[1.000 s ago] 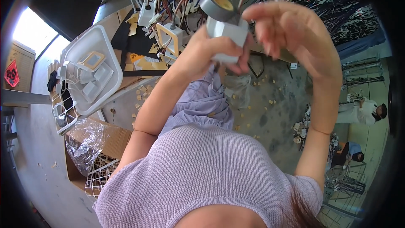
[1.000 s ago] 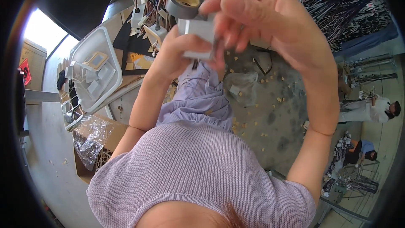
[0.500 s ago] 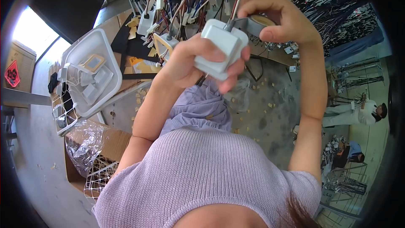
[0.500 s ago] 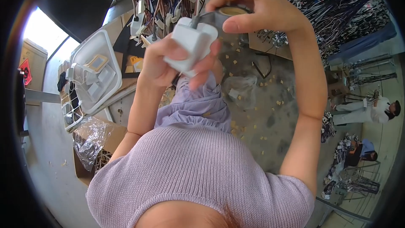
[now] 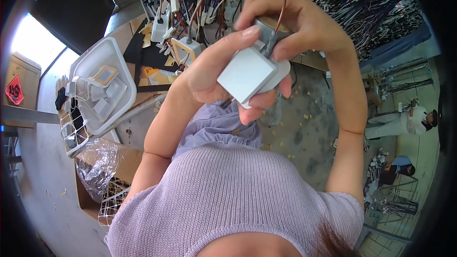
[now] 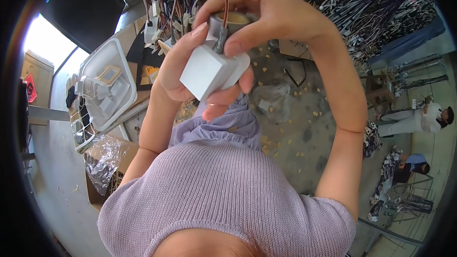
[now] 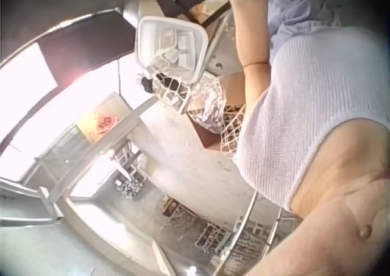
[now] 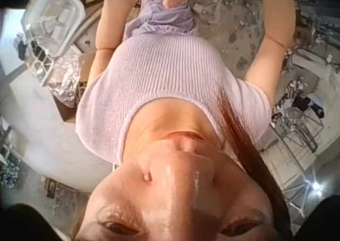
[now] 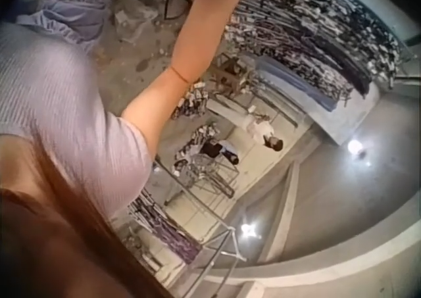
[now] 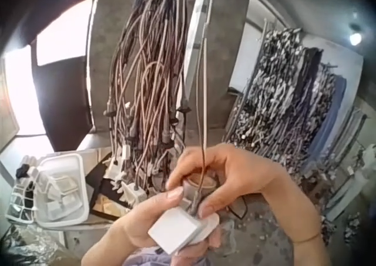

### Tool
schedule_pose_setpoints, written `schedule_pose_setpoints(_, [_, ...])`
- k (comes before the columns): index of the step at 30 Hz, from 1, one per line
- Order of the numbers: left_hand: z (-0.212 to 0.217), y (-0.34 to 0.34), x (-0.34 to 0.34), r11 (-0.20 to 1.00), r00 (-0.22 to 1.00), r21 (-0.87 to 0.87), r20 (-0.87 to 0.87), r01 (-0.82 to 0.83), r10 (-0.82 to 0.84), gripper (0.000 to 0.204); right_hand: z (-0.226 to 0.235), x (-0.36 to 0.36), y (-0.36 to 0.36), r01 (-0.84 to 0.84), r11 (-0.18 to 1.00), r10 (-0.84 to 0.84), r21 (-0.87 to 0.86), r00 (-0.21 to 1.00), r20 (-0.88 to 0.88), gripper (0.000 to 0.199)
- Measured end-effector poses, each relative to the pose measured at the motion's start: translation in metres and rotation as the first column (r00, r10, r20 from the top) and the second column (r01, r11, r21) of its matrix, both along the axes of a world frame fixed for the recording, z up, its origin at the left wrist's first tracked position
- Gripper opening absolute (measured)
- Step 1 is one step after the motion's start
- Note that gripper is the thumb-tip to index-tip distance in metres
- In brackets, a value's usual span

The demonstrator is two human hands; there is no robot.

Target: Taping electrical wires into plastic connectors for wire harness assembly.

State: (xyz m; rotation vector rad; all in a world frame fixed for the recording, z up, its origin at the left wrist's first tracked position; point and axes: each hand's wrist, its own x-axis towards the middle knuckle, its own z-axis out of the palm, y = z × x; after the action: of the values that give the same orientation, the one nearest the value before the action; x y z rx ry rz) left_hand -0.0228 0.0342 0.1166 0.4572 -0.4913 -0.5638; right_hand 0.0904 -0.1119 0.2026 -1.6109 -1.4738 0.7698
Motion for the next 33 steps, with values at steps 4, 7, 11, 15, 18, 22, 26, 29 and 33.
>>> schedule_pose_setpoints(4, [-0.004, 0.011, 0.003, 0.981, 0.987, 0.178, 0.153, -0.079, 0.052, 0.068, 0.014, 0.007, -0.012, 0.006, 1.0, -0.005, -0.006, 0.973, 0.23, 0.04])
schedule_pose_setpoints(7, [-0.012, 0.007, 0.0, 0.721, 0.824, 0.408, 0.192, -0.561, 0.533, 0.055, 0.008, -0.003, -0.026, 0.304, 0.943, -0.297, -0.133, 0.952, 0.07, 0.047])
schedule_pose_setpoints(11, [-0.027, -0.004, 0.009, -0.022, 0.267, 0.351, 0.751, -0.936, 0.603, 0.052, -0.007, -0.038, -0.026, 0.335, 0.942, -0.303, 0.006, 0.861, -0.409, 0.068])
schedule_pose_setpoints(15, [-0.012, -0.003, -0.002, 0.375, 0.559, 0.428, 0.483, -0.822, 0.674, 0.044, -0.015, -0.029, -0.013, 0.518, 0.809, -0.545, 0.279, 0.838, 0.025, 0.057])
schedule_pose_setpoints(18, [0.004, 0.005, -0.008, 0.758, 0.859, 0.406, 0.21, -0.511, 0.467, 0.038, -0.014, -0.013, 0.011, 0.264, 0.92, -0.29, 0.291, 0.956, 0.049, 0.074])
schedule_pose_setpoints(22, [0.003, 0.003, -0.007, 0.942, 0.954, 0.192, -0.067, -0.276, 0.293, 0.031, -0.001, 0.012, 0.013, 0.071, 0.995, -0.066, -0.076, 0.996, 0.065, 0.056])
schedule_pose_setpoints(26, [-0.005, 0.005, -0.001, 0.763, 0.8, 0.28, 0.034, -0.583, 0.599, 0.02, -0.009, 0.007, 0.001, 0.31, 0.943, -0.332, 0.123, 0.839, 0.432, 0.04])
schedule_pose_setpoints(29, [-0.005, 0.003, 0.003, 0.633, 0.687, 0.322, 0.08, -0.704, 0.722, 0.019, -0.001, -0.019, -0.018, 0.403, 0.912, -0.405, -0.074, 0.914, -0.011, 0.038])
schedule_pose_setpoints(33, [-0.004, -0.004, 0.005, 0.765, 0.789, 0.317, -0.078, -0.561, 0.61, 0.021, -0.003, -0.034, -0.013, 0.464, 0.884, -0.466, -0.06, 0.883, -0.045, 0.031])
